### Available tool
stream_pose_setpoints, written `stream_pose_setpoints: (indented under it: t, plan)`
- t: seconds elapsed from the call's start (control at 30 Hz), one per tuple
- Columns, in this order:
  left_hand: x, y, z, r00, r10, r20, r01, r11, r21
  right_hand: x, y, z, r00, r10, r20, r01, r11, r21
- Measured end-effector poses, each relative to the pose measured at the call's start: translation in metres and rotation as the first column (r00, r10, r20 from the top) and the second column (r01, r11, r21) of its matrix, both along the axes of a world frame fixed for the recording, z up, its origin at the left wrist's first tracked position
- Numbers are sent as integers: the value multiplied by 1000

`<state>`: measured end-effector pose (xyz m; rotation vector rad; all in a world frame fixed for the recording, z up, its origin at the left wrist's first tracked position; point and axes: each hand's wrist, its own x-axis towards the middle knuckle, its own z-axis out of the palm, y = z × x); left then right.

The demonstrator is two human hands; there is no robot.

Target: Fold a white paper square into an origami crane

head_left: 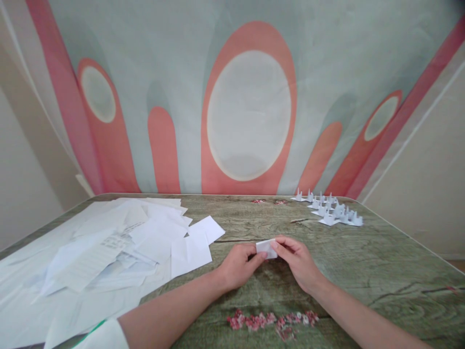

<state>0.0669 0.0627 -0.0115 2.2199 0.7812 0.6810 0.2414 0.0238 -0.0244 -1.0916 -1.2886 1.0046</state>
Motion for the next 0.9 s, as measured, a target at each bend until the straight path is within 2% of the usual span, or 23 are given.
stream_pose_setpoints:
  t: [0.3,0.43,0.57,0.77,0.9]
  plan:
    - [0,2,-4,999,23,-35,-22,999,43,1,1,6,991,-48,129,37,996,84]
    - [1,3,-4,996,87,8,-87,994,60,2,0,7,977,-72,202,53,994,98]
    - [0,5,-3,983,160,94,-166,985,55,5,3,6,925,-107,364,40,982,185]
    - [-1,7,-1,961,175,213,-191,980,59,10,4,6,801,-196,566,-25,933,358]
    - [0,4,1,953,166,252,-180,983,33,13,2,7,726,-339,598,-41,847,530]
